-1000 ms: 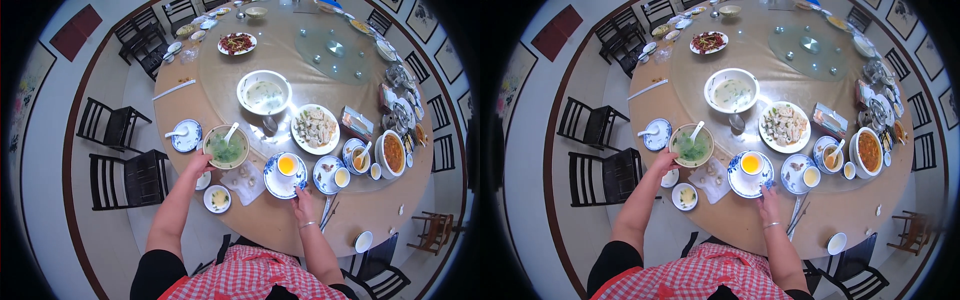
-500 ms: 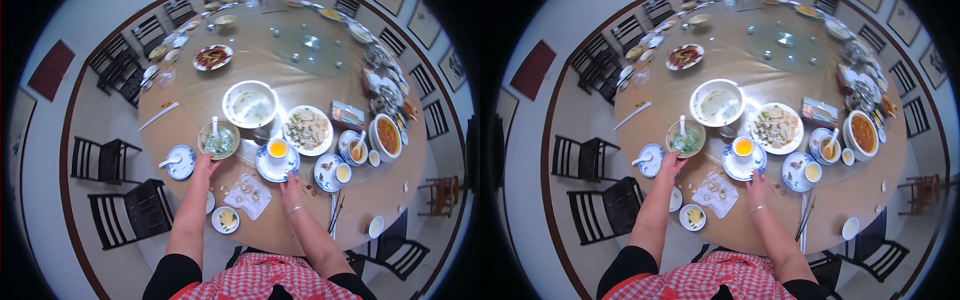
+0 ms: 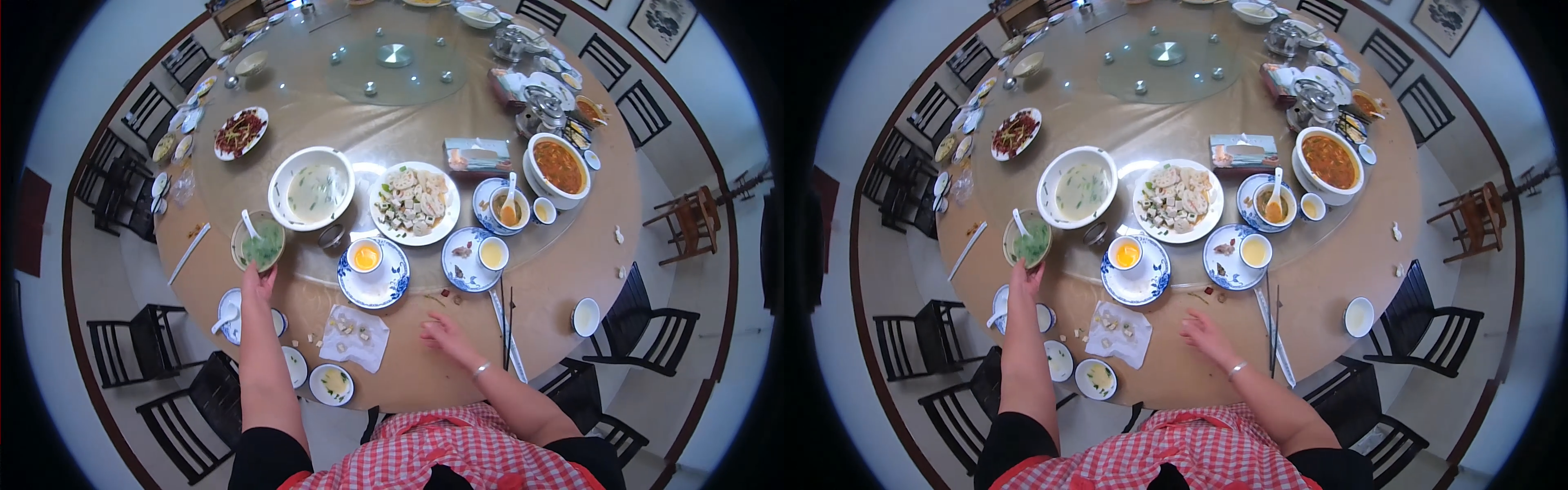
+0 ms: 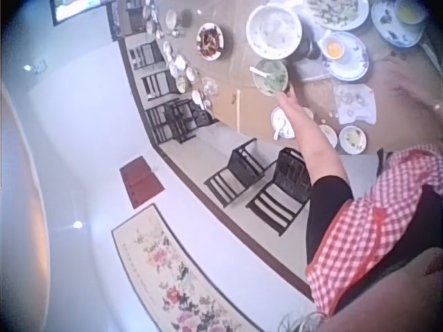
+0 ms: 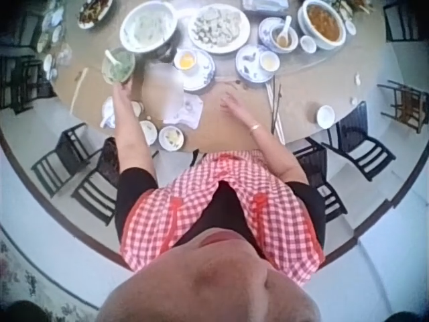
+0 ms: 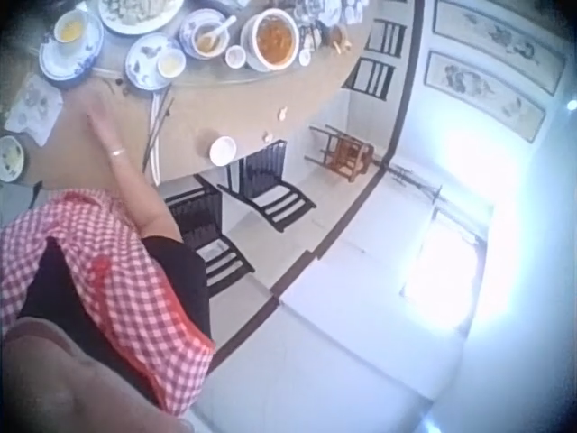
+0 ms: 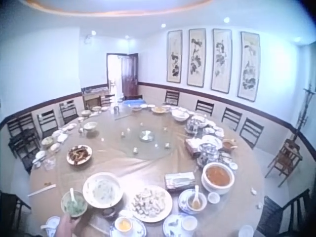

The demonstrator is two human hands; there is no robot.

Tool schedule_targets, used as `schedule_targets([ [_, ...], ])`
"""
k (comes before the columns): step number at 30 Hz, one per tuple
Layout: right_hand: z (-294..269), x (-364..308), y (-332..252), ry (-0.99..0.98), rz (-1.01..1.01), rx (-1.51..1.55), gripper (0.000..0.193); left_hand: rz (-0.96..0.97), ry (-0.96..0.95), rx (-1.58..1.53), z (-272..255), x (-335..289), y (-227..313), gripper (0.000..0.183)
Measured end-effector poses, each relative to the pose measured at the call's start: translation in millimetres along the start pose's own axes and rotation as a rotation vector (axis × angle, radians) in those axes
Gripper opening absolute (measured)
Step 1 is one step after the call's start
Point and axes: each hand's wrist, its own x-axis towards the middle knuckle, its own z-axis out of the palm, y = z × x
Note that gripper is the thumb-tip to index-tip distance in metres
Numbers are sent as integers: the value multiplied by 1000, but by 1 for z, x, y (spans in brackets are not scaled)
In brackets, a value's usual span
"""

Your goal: Clearing leftover dishes and rearranging bowls and plates on a large round restaurant table with a lazy Susan.

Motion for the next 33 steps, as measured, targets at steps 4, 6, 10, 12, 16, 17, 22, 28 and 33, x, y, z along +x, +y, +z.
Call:
schedule_targets([
  [4, -101, -51, 2, 503, -289, -277, 30, -17, 190, 38, 42, -40, -14, 40],
  [6, -175, -77, 11, 821, -488, -352, 36, 169, 266, 403, 34, -43, -35, 33],
  [10, -315, -116, 42, 1409, -344, -714, 52, 556, -45, 869, 51, -68, -91, 31],
  [12, -373, -128, 78, 1361, -335, -28, 55, 378, -154, 717, 103, -80, -108, 40],
  [16, -353, -90, 67, 1032, -31, 323, 37, 280, 115, 870, 79, -28, -107, 52],
  [17, -391, -111, 105, 1030, -96, 444, 37, 252, 68, 772, 136, -56, -120, 45],
  [22, -430, -98, 129, 922, 15, 486, 33, 395, 100, 938, 110, -27, -117, 24],
  [28, -372, -105, 81, 938, -183, 286, 41, 313, 72, 945, 150, -29, -116, 50],
  [33, -281, -97, 13, 667, -173, 266, 38, 416, -116, 1185, 165, -27, -116, 42],
])
